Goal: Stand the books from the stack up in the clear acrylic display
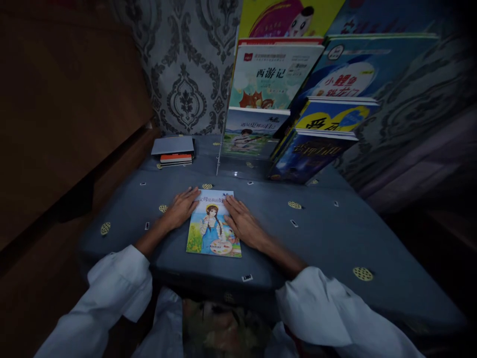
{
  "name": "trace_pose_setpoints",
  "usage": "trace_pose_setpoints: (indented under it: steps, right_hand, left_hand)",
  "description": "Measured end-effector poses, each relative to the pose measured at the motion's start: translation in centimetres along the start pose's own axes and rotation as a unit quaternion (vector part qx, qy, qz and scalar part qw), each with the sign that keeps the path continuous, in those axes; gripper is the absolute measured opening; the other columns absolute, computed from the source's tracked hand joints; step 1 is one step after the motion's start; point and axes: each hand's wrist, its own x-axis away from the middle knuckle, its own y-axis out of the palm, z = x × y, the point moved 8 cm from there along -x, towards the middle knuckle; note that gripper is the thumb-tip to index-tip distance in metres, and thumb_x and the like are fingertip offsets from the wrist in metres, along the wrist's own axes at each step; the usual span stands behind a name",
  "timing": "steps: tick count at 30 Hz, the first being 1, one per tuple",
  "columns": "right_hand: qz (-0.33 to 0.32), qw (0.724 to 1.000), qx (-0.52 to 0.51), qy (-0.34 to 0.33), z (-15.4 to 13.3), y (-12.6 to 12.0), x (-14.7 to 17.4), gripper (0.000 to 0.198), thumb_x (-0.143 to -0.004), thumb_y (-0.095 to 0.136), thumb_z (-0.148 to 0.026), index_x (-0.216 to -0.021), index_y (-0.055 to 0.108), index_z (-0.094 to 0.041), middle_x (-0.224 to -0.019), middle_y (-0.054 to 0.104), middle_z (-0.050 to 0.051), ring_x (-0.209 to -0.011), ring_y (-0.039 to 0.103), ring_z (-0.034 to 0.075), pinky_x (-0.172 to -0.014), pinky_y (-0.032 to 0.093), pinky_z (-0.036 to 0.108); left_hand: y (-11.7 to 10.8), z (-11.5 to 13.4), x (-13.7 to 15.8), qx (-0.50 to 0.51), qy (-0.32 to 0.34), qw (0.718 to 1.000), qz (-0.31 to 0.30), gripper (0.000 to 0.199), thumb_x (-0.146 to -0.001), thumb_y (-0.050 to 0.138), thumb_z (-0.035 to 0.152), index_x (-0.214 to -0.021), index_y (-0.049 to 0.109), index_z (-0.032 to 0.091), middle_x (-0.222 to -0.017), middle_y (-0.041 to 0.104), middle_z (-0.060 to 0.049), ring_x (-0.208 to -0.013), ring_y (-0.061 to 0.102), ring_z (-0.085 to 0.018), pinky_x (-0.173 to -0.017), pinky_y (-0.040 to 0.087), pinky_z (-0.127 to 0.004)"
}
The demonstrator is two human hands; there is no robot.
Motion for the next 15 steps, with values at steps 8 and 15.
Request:
trace_pose_setpoints:
  steps: [8, 15]
  right_hand:
    - [-0.005, 0.999, -0.029, -0.026, -4.1, -0.5, 6.7, 0.063, -0.1, 0.046, -0.039, -0.157, 0.027, -0.019, -0.16, 0.033, 0.013, -0.149, 0.027, 0.027, -0.12, 0.029, 0.053]
    - [0.011, 0.999, -0.045, -0.026, -5.2, -0.9, 8.4, 0.06, -0.098, 0.053, -0.028, -0.154, 0.033, -0.023, -0.159, 0.035, 0.013, -0.148, 0.029, 0.028, -0.118, 0.033, 0.056]
  left_hand:
    - [0.2, 0.7, 0.3, -0.022, -0.012, 1.0, -0.012, 0.048, -0.102, 0.034, 0.03, -0.147, 0.044, 0.015, -0.157, 0.038, -0.012, -0.148, 0.032, -0.024, -0.118, 0.031, -0.046]
    - [1.2, 1.4, 1.3, -0.019, -0.049, 0.999, 0.002, 0.052, -0.1, 0.041, 0.033, -0.148, 0.041, 0.011, -0.158, 0.033, -0.02, -0.149, 0.025, -0.032, -0.119, 0.025, -0.054]
